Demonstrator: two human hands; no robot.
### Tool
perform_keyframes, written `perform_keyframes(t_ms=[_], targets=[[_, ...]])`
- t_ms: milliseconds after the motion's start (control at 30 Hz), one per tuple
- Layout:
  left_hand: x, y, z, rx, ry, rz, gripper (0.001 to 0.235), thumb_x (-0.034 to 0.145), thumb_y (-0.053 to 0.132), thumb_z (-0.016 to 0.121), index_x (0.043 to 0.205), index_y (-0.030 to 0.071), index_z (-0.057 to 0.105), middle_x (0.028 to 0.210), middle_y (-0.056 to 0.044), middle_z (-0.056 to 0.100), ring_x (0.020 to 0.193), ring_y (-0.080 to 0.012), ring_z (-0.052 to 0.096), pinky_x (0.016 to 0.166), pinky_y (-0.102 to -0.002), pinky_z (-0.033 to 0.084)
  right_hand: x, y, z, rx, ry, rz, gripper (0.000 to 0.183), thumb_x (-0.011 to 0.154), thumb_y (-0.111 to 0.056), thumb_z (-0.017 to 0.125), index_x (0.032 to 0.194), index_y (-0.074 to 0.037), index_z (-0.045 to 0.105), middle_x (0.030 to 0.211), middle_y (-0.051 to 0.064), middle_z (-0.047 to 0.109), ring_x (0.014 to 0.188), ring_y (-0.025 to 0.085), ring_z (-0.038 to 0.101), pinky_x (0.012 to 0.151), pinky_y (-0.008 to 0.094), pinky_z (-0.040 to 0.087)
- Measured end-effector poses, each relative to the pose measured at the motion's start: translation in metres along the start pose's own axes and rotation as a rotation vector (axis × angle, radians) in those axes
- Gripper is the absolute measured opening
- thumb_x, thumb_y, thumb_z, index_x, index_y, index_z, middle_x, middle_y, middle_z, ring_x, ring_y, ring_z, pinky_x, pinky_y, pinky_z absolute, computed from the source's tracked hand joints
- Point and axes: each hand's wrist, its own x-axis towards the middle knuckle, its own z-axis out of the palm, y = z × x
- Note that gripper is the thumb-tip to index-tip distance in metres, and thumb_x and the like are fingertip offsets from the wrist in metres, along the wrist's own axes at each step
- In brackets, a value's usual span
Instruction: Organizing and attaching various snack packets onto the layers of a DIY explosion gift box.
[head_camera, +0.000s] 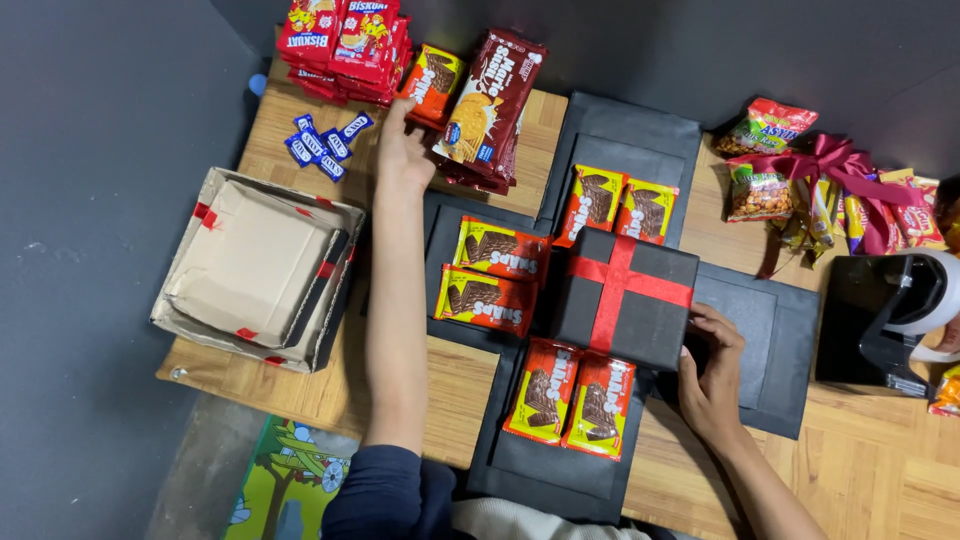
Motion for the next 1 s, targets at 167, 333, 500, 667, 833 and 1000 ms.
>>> perform_keyframes(t_ms=[167,333,500,667,833,1000], targets=[[-0.008,-0.001,0.007,0.021,0.073,-0.004,0.055,0.076,0.020,0.073,0.126,-0.002,0.062,0.123,-0.023,0.061,0.106,-0.0294,0.060,0.085,-0.041,0.053,0.000,0.002,0.000,-0.010,0.005,0.005,0.043,0.092,0.010,0.046,0.131,0.000,0.030,0.150,0.025,0.037,0.136,0.035,0.044,0.112,0.045,0.040],[-0.018,0.003,0.014,0.065,0.108,0.009,0.054,0.078,0.022,0.073,0.126,0.000,0.064,0.123,-0.021,0.067,0.106,-0.0280,0.066,0.086,-0.041,0.056,-0.001,0.003,0.000,-0.003,0.005,0.000,0.042,0.094,0.008,0.046,0.132,0.000,0.030,0.150,0.024,0.037,0.136,0.035,0.044,0.113,0.045,0.040],[0.002,-0.004,0.005,0.067,0.143,-0.024,0.057,0.074,0.023,0.070,0.126,0.000,0.061,0.121,-0.024,0.064,0.102,-0.0305,0.063,0.082,-0.041,0.055,0.000,0.000,0.000,0.001,0.004,0.014,0.042,0.094,0.008,0.046,0.131,0.000,0.030,0.150,0.025,0.037,0.135,0.034,0.045,0.112,0.044,0.041],[0.010,-0.002,-0.001,0.006,0.116,0.012,0.050,0.074,0.018,0.069,0.120,-0.001,0.062,0.117,-0.021,0.062,0.105,-0.0285,0.056,0.087,-0.040,0.051,0.001,-0.001,0.000,-0.011,0.002,0.007,0.043,0.093,0.010,0.047,0.131,0.000,0.029,0.150,0.025,0.037,0.135,0.034,0.045,0.111,0.044,0.042],[-0.002,0.003,0.007,-0.014,0.057,0.004,0.047,0.072,0.013,0.064,0.117,0.003,0.060,0.123,-0.021,0.058,0.109,-0.0298,0.051,0.095,-0.046,0.047,0.001,0.000,0.000,-0.015,0.006,0.001,0.044,0.091,0.011,0.046,0.130,0.000,0.030,0.150,0.025,0.037,0.136,0.035,0.044,0.112,0.044,0.041],[-0.002,0.006,0.005,-0.052,-0.052,0.097,0.037,0.075,0.008,0.065,0.110,-0.003,0.060,0.117,-0.018,0.059,0.101,-0.0220,0.054,0.098,-0.031,0.041,0.001,0.000,-0.001,-0.025,0.000,-0.001,0.044,0.092,0.010,0.047,0.131,-0.001,0.030,0.150,0.025,0.037,0.136,0.035,0.044,0.112,0.044,0.041]])
